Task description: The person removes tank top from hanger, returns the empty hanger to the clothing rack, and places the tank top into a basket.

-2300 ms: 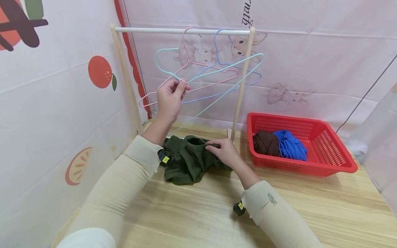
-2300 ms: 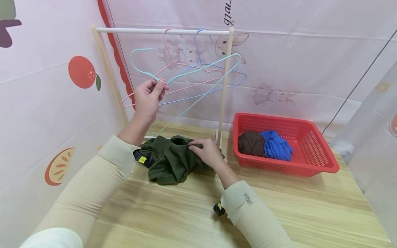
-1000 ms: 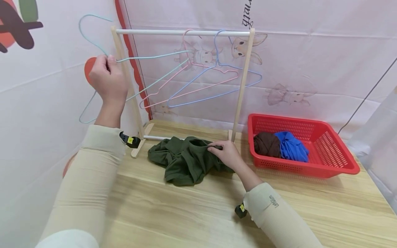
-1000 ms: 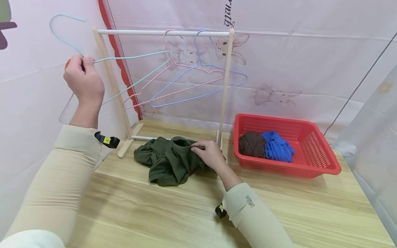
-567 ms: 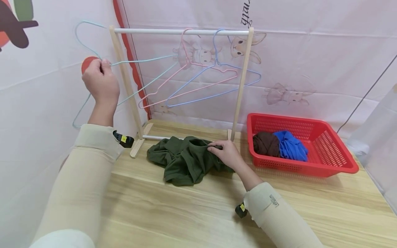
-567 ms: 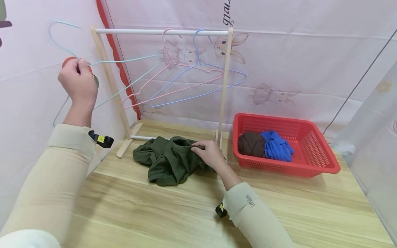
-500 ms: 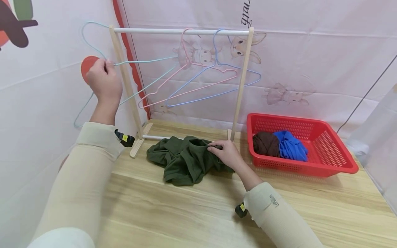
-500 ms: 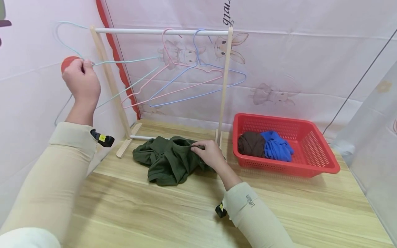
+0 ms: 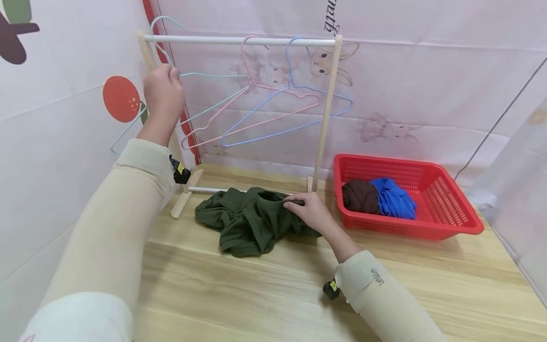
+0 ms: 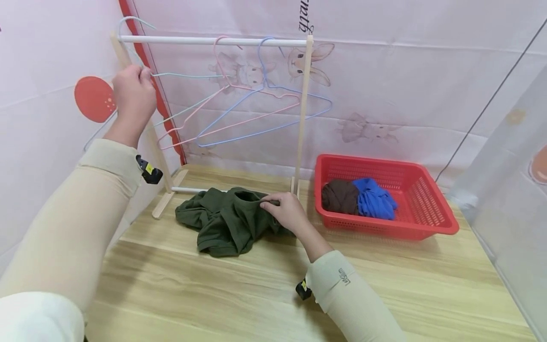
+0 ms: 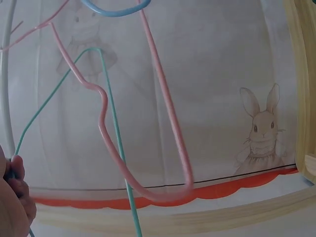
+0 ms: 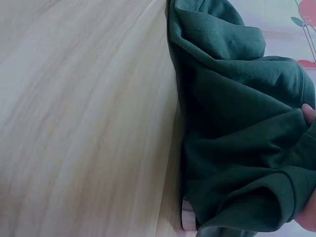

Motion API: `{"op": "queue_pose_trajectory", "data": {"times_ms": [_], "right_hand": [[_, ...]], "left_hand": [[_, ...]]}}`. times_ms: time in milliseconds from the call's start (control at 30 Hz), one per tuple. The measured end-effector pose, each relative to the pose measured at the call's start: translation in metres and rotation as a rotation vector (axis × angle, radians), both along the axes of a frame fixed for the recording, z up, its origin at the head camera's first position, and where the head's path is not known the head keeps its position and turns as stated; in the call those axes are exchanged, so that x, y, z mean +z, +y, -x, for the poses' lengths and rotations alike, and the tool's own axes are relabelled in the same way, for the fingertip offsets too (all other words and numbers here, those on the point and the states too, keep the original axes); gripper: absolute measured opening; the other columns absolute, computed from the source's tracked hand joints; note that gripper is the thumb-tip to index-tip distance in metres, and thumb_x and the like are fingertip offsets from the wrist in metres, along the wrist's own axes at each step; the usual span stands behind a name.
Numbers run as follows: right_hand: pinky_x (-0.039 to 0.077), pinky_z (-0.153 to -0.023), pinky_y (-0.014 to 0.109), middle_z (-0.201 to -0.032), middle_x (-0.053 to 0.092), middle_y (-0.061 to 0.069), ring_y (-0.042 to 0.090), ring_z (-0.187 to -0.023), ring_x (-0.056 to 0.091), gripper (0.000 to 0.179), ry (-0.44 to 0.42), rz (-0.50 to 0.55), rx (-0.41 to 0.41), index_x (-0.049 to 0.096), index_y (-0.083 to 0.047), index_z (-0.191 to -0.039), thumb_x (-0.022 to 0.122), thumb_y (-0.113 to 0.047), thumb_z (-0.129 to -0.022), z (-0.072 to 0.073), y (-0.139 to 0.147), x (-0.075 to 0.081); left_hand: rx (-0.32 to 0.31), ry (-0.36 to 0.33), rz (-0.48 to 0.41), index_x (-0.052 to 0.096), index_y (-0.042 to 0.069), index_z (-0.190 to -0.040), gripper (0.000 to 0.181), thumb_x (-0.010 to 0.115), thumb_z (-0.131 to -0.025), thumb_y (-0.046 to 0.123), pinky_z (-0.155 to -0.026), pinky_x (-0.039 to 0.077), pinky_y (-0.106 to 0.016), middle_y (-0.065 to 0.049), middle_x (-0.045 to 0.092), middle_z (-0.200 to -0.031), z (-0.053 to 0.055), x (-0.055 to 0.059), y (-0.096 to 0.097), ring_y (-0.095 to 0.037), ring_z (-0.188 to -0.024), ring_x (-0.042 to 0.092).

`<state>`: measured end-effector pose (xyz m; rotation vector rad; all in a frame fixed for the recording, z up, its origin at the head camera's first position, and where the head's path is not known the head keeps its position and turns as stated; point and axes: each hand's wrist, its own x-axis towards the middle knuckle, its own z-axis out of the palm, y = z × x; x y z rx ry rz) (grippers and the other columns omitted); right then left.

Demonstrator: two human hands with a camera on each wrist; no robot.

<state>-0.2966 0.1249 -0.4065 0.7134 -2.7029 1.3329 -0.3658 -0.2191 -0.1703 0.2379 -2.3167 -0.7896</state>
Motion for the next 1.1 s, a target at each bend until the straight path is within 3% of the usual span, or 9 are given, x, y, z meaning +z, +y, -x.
{"op": "queue_pose_trajectory", "data": {"times_ms": [133,200,300,600,833,933,1000,1100], "right_hand": [[0.053,-0.092,0.043,-0.117,0.072,0.005,0.02,-0.111,0.065,0.02,-0.004,-0.012,0.0,0.077,-0.02,-0.108,0.071,-0.029,-0.091,0.0,0.0,0.002],[0.053,-0.092,0.043,-0.116,0.072,0.005,0.02,-0.11,0.065,0.02,-0.005,-0.017,-0.003,0.077,-0.02,-0.108,0.071,-0.029,-0.091,-0.001,0.0,0.003],[0.053,-0.091,0.042,-0.116,0.072,0.004,0.019,-0.11,0.065,0.02,-0.013,-0.026,-0.005,0.077,-0.021,-0.108,0.071,-0.03,-0.091,-0.002,-0.001,0.005],[0.053,-0.091,0.041,-0.114,0.072,0.006,0.019,-0.11,0.065,0.02,0.004,-0.007,0.017,0.077,-0.018,-0.108,0.071,-0.027,-0.091,-0.004,0.0,0.007],[0.051,-0.096,0.043,-0.116,0.072,0.006,0.022,-0.114,0.064,0.024,0.027,0.026,0.003,0.075,-0.015,-0.114,0.07,-0.024,-0.093,-0.002,-0.003,0.013],[0.05,-0.095,0.041,-0.118,0.071,0.005,0.02,-0.112,0.063,0.026,0.034,0.042,-0.027,0.073,-0.016,-0.118,0.068,-0.023,-0.094,0.0,-0.002,0.015],[0.051,-0.088,0.039,-0.118,0.071,0.005,0.019,-0.101,0.064,0.026,0.035,0.053,-0.048,0.073,-0.017,-0.119,0.066,-0.023,-0.095,0.001,-0.001,0.016],[0.048,-0.071,0.035,-0.118,0.071,0.005,0.018,-0.073,0.056,0.025,0.035,0.066,-0.077,0.073,-0.018,-0.119,0.064,-0.022,-0.096,0.002,0.0,0.015]], "left_hand": [[-0.023,-0.083,0.036,0.059,0.008,-0.131,0.044,0.034,-0.106,0.034,-0.095,0.047,-0.029,-0.012,0.062,-0.125,0.011,0.009,0.007,-0.022,-0.117,0.057],[-0.034,-0.138,0.031,0.059,0.01,-0.132,0.045,0.034,-0.106,0.037,-0.09,0.048,-0.026,-0.011,0.061,-0.122,0.016,0.012,0.009,-0.021,-0.112,0.056],[-0.042,-0.168,0.054,0.061,0.01,-0.13,0.044,0.034,-0.106,0.036,-0.082,0.046,-0.026,-0.01,0.062,-0.119,0.021,0.013,0.011,-0.022,-0.105,0.056],[-0.078,-0.248,0.098,0.065,0.009,-0.126,0.045,0.035,-0.105,0.037,-0.076,0.046,-0.03,-0.013,0.064,-0.115,0.027,-0.002,0.007,-0.027,-0.098,0.056],[-0.084,-0.217,0.127,0.061,0.007,-0.129,0.049,0.033,-0.105,0.039,-0.087,0.051,-0.035,-0.016,0.064,-0.117,0.022,-0.01,0.001,-0.029,-0.104,0.059],[-0.085,-0.193,0.143,0.056,0.005,-0.135,0.051,0.034,-0.105,0.04,-0.101,0.048,-0.039,-0.018,0.061,-0.129,0.017,-0.013,0.0,-0.03,-0.119,0.057],[-0.066,-0.149,0.158,0.051,0.007,-0.14,0.051,0.037,-0.104,0.041,-0.107,0.043,-0.039,-0.016,0.056,-0.137,0.013,-0.017,0.001,-0.029,-0.128,0.052],[-0.037,-0.004,0.189,0.05,0.011,-0.142,0.05,0.04,-0.103,0.041,-0.111,0.038,-0.037,-0.011,0.054,-0.141,0.004,-0.024,0.005,-0.026,-0.131,0.048]]}}
